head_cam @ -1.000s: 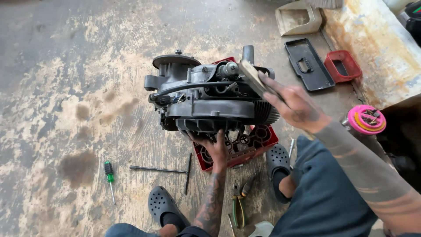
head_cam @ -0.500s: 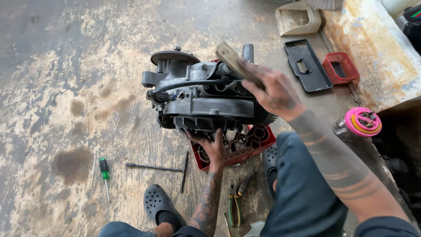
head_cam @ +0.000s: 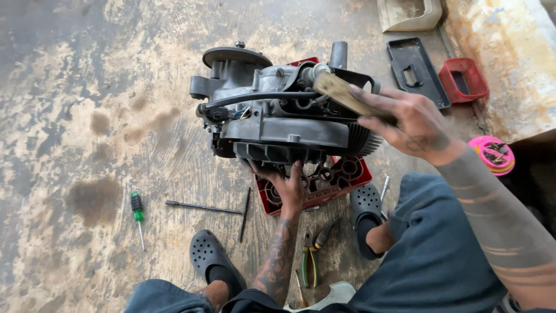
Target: Clean the motorcycle engine casing using a brush
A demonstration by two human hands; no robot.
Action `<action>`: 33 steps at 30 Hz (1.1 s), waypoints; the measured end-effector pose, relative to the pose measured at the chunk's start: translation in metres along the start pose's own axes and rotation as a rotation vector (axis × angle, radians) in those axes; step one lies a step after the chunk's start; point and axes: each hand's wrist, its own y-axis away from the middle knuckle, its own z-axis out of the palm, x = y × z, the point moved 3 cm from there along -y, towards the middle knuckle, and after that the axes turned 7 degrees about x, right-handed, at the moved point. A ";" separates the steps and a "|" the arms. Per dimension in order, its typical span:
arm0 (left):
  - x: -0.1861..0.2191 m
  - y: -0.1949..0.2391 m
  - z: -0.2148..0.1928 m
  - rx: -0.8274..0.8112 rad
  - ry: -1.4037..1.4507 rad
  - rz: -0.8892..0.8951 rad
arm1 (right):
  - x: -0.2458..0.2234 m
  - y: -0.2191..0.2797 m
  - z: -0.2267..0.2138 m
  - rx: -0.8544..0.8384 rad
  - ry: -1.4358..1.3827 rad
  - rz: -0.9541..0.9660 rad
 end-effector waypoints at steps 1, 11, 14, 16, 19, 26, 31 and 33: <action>-0.004 0.000 -0.001 0.015 -0.051 0.017 | 0.001 0.010 -0.007 -0.026 0.133 0.044; -0.007 0.000 0.003 0.041 -0.002 0.081 | 0.058 0.043 0.006 0.114 0.281 -0.058; -0.031 0.005 -0.001 0.001 -0.106 -0.035 | 0.022 0.005 0.020 0.090 0.336 -0.152; -0.007 -0.001 0.002 0.007 -0.078 0.031 | 0.013 -0.012 0.027 0.093 0.299 -0.142; -0.001 -0.005 0.001 -0.023 -0.102 0.017 | -0.009 -0.042 0.026 0.052 0.207 -0.125; -0.009 -0.008 -0.003 -0.095 -0.154 -0.072 | -0.014 -0.036 0.008 -0.064 0.179 0.030; 0.012 -0.011 -0.003 -0.118 -0.140 -0.072 | 0.011 0.010 -0.016 -0.087 0.377 0.120; 0.007 -0.009 -0.006 -0.148 -0.106 -0.074 | 0.037 0.037 -0.024 -0.056 0.494 0.140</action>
